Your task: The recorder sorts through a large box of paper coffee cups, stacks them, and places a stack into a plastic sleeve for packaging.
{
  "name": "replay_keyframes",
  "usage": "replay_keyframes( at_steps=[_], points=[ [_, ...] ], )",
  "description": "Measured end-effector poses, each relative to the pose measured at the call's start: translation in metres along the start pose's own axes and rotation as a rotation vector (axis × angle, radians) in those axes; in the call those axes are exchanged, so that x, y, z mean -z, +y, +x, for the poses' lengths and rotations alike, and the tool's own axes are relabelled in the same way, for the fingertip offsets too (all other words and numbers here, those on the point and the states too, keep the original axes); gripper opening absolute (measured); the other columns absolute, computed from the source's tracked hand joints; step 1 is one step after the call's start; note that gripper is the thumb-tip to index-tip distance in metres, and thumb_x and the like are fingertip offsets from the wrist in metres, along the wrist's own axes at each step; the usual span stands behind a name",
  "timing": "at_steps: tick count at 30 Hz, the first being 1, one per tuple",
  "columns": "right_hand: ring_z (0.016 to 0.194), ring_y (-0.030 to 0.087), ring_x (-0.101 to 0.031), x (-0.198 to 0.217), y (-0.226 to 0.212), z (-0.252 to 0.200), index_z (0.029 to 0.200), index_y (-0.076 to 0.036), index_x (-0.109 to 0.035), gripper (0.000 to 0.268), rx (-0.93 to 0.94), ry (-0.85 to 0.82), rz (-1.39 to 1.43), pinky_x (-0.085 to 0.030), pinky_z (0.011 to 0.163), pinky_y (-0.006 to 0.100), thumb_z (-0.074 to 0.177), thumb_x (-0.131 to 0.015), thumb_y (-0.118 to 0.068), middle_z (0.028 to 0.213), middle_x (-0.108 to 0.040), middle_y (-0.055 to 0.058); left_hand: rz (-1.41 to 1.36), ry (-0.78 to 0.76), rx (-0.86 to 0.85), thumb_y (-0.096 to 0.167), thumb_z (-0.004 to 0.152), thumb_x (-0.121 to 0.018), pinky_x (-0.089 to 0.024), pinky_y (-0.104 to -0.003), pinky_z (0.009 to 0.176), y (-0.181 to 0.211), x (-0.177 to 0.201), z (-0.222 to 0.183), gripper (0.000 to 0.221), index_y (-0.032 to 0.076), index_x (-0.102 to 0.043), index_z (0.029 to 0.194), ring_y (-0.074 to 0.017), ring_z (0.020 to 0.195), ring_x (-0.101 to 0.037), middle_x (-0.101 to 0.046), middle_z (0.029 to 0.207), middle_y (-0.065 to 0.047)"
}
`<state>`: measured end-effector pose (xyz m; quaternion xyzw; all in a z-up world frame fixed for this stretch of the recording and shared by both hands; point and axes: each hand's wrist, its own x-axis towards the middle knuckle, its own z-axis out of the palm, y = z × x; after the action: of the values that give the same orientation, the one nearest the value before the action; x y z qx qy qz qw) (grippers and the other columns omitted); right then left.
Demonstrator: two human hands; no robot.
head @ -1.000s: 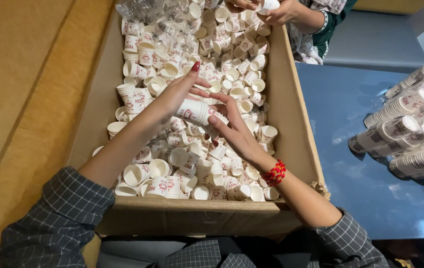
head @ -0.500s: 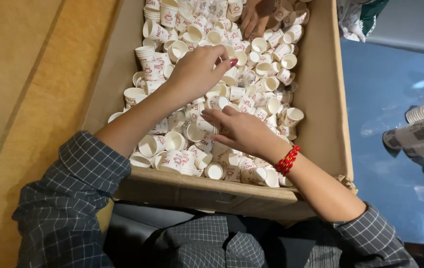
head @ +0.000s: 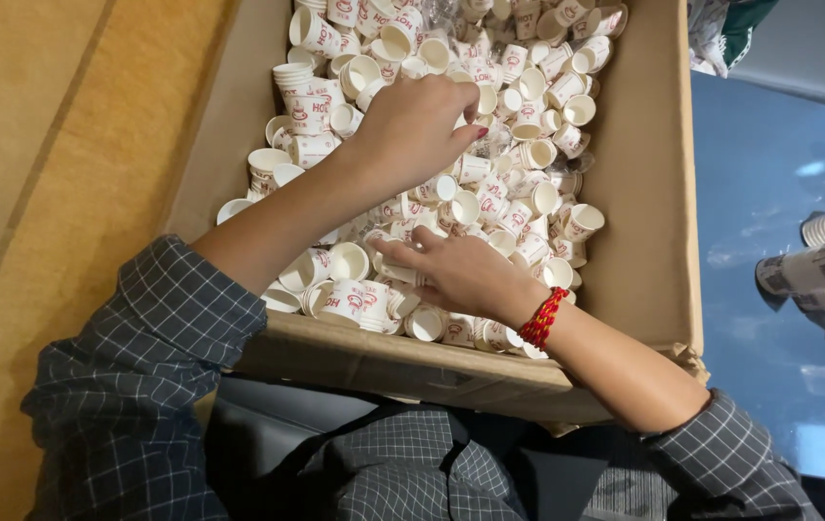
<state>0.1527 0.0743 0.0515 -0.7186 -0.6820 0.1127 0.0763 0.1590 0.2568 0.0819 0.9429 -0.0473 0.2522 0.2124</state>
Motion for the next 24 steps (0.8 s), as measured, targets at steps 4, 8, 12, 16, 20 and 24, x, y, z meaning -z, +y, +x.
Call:
replay_keyframes(
  at_steps=[4, 8, 12, 16, 20, 24],
  points=[
    [0.066, 0.039, -0.067, -0.002, 0.006, -0.001, 0.144, -0.020, -0.038, 0.076, -0.039, -0.099, -0.068, -0.055, 0.058, 0.049, 0.080, -0.078, -0.026, 0.118, -0.057, 0.019, 0.030, -0.180, 0.072, 0.033, 0.091, -0.074, -0.054, -0.051, 0.070, -0.001, 0.000, -0.003, 0.029, 0.005, -0.073, 0.097, -0.0382, 0.080, -0.071, -0.072, 0.084, -0.019],
    [0.066, 0.038, -0.069, 0.017, 0.004, -0.005, 0.143, -0.023, -0.041, 0.079, -0.176, -0.188, -0.096, -0.056, 0.058, 0.049, 0.074, -0.080, -0.021, 0.122, -0.057, 0.016, 0.241, -0.525, 0.135, 0.043, 0.085, -0.078, -0.057, -0.048, 0.076, -0.017, -0.015, -0.011, 0.043, 0.003, -0.074, 0.100, -0.0371, 0.089, -0.072, -0.073, 0.094, -0.019],
    [0.073, 0.037, -0.069, 0.032, 0.027, -0.027, 0.138, -0.021, -0.042, 0.071, -0.253, -0.133, -0.071, -0.056, 0.062, 0.048, 0.076, -0.076, -0.014, 0.107, -0.064, 0.013, 0.428, -0.850, 0.156, 0.042, 0.078, -0.085, -0.058, -0.049, 0.079, -0.023, -0.020, -0.013, 0.048, 0.004, -0.075, 0.105, -0.0321, 0.096, -0.072, -0.073, 0.101, -0.016],
    [0.083, 0.036, -0.070, 0.044, 0.049, -0.039, 0.138, -0.016, -0.042, 0.067, -0.273, 0.177, 0.049, -0.053, 0.066, 0.046, 0.081, -0.078, -0.014, 0.105, -0.067, 0.015, 0.298, -0.987, 0.065, 0.023, 0.067, -0.092, -0.057, -0.048, 0.086, -0.029, -0.020, -0.008, 0.062, 0.007, -0.068, 0.122, -0.0333, 0.105, -0.071, -0.073, 0.111, -0.017],
    [0.080, 0.024, -0.065, 0.036, 0.061, -0.036, 0.145, -0.011, -0.035, 0.071, -0.282, 0.334, 0.558, -0.054, 0.071, 0.036, 0.087, -0.076, -0.014, 0.101, -0.062, 0.013, 0.094, -0.791, 0.160, 0.028, 0.059, -0.097, -0.053, -0.046, 0.089, -0.029, -0.016, -0.001, 0.104, 0.002, -0.042, 0.143, -0.0361, 0.110, -0.065, -0.066, 0.118, -0.021],
    [0.083, 0.016, -0.063, 0.034, 0.049, -0.029, 0.145, -0.009, -0.032, 0.072, -0.260, 0.363, 0.628, -0.054, 0.072, 0.033, 0.089, -0.077, -0.015, 0.103, -0.060, 0.011, -0.172, -0.633, 0.081, 0.022, 0.063, -0.093, -0.054, -0.043, 0.088, -0.032, -0.016, 0.004, 0.077, 0.005, -0.058, 0.129, -0.0321, 0.105, -0.068, -0.070, 0.113, -0.018]
  ],
)
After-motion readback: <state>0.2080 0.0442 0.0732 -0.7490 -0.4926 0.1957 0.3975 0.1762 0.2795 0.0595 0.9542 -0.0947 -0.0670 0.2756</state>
